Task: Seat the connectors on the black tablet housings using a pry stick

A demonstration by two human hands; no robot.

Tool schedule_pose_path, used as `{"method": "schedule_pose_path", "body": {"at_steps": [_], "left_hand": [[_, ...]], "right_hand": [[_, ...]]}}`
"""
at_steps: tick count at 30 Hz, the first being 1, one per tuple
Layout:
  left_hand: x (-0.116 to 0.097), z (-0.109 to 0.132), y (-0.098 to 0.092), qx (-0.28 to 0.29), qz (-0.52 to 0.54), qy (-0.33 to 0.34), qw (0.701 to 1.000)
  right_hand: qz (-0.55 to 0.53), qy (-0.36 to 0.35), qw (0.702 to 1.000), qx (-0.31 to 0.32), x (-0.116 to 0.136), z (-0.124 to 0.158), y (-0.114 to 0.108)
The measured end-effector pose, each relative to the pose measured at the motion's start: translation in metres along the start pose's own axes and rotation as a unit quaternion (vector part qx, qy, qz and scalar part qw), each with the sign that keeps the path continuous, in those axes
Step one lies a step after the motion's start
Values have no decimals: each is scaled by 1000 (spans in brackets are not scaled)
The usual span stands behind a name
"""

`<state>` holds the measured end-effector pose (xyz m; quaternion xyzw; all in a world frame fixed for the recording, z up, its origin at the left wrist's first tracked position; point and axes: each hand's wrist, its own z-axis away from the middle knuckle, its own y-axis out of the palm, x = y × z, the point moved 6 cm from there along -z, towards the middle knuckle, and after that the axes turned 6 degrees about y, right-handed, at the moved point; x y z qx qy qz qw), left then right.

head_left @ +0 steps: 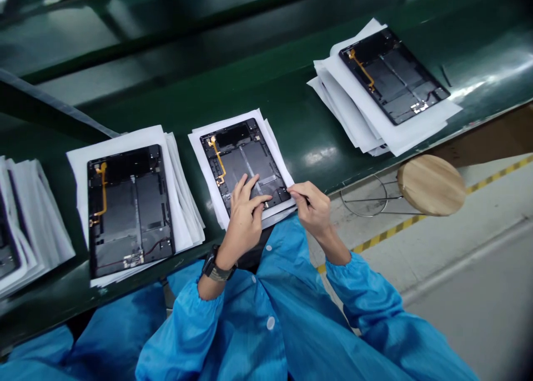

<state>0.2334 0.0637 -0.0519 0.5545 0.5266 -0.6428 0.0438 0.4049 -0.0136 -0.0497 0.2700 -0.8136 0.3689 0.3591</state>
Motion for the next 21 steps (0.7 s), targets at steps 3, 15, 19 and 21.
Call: {"method": "schedule_pose_path", "body": {"at_steps": [3,15,19,21], "left_hand": [[2,-1,0,2,10,-19,1000],[1,-2,-2,-7,13,-38,999],[1,-1,2,-20,0,-36,999],[0,-2,4,-12,-3,-40,999]], "right_hand": [[-12,25,1000,-10,-2,2,0],[-50,94,994,-11,-9,4,-2],[-38,76,996,4,-3,0,-2],[-22,52,998,11,1,-2,-1]]}}
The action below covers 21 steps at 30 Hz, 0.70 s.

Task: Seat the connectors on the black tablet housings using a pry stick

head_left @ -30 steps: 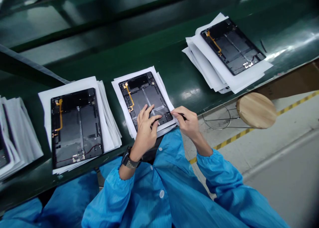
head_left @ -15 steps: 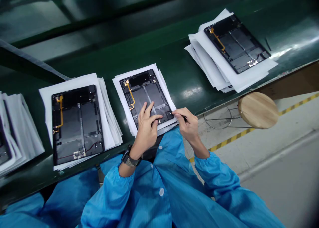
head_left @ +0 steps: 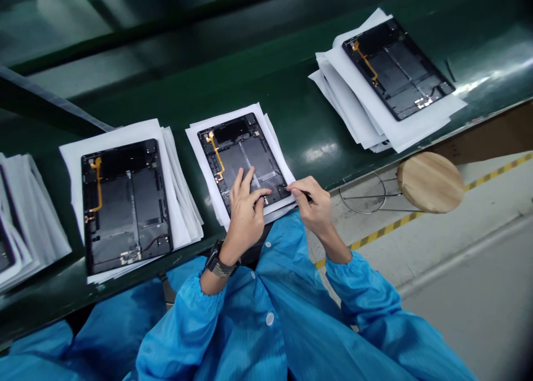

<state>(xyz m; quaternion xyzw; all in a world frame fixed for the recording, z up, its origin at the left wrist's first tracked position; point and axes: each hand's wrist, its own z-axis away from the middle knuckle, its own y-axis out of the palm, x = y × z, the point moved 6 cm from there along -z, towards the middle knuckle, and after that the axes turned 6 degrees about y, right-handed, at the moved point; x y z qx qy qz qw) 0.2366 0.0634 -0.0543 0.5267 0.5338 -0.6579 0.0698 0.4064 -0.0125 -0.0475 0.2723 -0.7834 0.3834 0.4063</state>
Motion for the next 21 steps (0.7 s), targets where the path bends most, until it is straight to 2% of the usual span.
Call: {"method": "schedule_pose_path", "body": {"at_steps": [7,14,21], "left_hand": [[-1,-2,-1,26,9,-18,999],[0,-4,1,14,10,-18,1000],[0,-3,1,18,12,-18,1000]], "right_hand": [[38,-83,996,10,7,6,4],[47,-84,995,17,3,11,11],[62,-83,995,-15,-2,17,7]]}}
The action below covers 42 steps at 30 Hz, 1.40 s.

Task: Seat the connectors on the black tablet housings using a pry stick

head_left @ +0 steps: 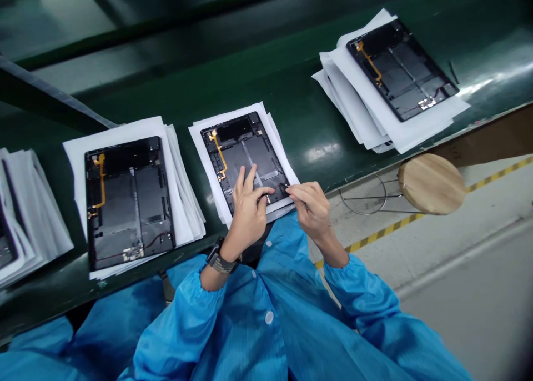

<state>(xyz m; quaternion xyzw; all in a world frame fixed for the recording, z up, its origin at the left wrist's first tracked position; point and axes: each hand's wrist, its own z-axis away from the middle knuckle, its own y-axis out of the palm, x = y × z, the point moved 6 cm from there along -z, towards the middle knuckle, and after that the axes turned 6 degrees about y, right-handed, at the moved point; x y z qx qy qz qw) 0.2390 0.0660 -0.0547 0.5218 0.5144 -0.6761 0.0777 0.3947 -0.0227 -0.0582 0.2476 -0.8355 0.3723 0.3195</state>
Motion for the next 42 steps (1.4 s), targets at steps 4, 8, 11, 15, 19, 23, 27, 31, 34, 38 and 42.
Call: {"method": "schedule_pose_path", "body": {"at_steps": [4,8,11,15,19,23,27,31,34,38,42], "left_hand": [[-1,0,0,-5,2,2,1000],[-2,1,0,-8,-14,14,1000],[-2,1,0,0,-17,16,1000],[-1,1,0,1,-4,9,1000],[-2,0,-1,-3,-5,7,1000],[-2,0,-1,8,-7,17,1000],[-3,2,-3,9,-8,41,999],[-3,8,-6,-7,-2,59,998],[-1,11,-7,-9,-7,56,998],[-1,11,-6,2,-20,66,998],[-2,16,-5,6,-64,104,993]], "right_hand": [[9,-1,1000,-19,3,1,-2],[2,-3,1000,-26,3,2,-3],[-2,-5,1000,-23,3,1,-4],[-7,-10,1000,-7,7,-2,-4],[-1,-11,1000,17,6,-4,0],[-4,-4,1000,15,2,-4,1],[-4,10,1000,4,2,-3,0],[-2,22,1000,-9,3,-3,-1],[-12,21,999,-22,4,-2,-1],[-13,25,999,-36,5,-1,0],[-7,42,998,-36,5,-2,0]]}}
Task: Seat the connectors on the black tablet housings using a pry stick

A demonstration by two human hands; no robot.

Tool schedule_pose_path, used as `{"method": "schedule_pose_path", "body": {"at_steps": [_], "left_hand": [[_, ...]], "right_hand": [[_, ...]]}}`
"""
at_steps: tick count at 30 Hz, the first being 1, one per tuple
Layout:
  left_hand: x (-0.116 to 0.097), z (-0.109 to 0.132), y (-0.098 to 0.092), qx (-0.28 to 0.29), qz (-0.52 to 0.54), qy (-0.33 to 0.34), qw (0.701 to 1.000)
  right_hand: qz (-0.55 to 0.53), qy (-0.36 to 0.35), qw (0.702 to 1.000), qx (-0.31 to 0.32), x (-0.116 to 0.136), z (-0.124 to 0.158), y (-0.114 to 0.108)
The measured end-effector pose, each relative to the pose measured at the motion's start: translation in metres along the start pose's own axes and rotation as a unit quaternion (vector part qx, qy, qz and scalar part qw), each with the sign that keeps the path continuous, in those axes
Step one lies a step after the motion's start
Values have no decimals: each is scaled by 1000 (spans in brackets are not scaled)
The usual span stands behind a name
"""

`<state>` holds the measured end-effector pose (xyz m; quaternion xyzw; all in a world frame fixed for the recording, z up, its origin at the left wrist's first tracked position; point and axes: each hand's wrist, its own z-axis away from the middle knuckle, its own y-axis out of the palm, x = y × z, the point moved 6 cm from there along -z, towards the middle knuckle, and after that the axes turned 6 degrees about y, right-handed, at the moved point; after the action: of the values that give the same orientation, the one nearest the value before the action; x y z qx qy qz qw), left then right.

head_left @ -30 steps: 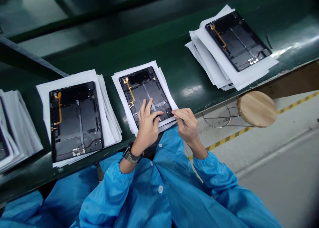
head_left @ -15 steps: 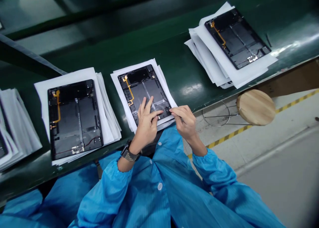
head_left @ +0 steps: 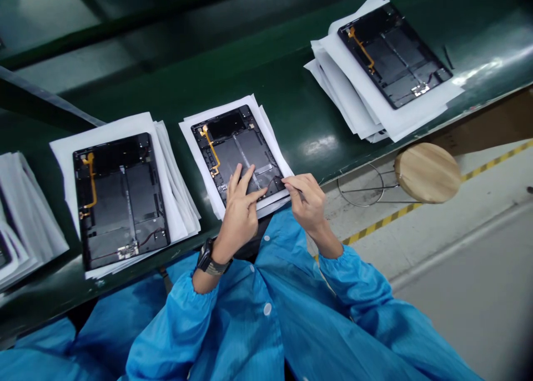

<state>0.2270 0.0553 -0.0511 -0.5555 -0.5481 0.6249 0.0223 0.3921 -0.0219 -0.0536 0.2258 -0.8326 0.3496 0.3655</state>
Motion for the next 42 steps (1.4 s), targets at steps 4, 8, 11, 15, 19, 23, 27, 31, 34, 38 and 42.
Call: {"method": "schedule_pose_path", "body": {"at_steps": [4,8,11,15,19,23,27,31,34,38,42], "left_hand": [[-8,6,1,-16,-93,60,994],[-17,9,3,-28,-155,109,982],[-18,12,7,-28,-169,119,978],[-14,16,8,-44,-122,88,988],[-10,13,-2,-54,-59,51,995],[-4,6,-17,-72,-44,-3,996],[-1,4,-20,-69,-63,-32,995],[-1,4,-16,-59,-72,-31,995],[-1,4,-15,-61,-69,-37,995],[-2,5,-14,-57,-71,-39,995],[-4,1,-17,-61,-79,-46,994]], "right_hand": [[-16,37,999,9,-3,-2,-3],[-66,142,988,-4,-11,-3,-11],[-132,217,967,19,-15,-3,-9],[-150,233,957,83,-11,-10,3],[-129,196,966,109,-9,-22,10],[-152,202,955,154,-12,-28,17],[-146,200,953,173,-11,-32,21],[-102,156,965,182,-5,-36,22],[-89,139,969,184,-3,-36,23],[-96,136,969,184,-3,-35,23],[-141,179,957,178,-7,-33,23]]}}
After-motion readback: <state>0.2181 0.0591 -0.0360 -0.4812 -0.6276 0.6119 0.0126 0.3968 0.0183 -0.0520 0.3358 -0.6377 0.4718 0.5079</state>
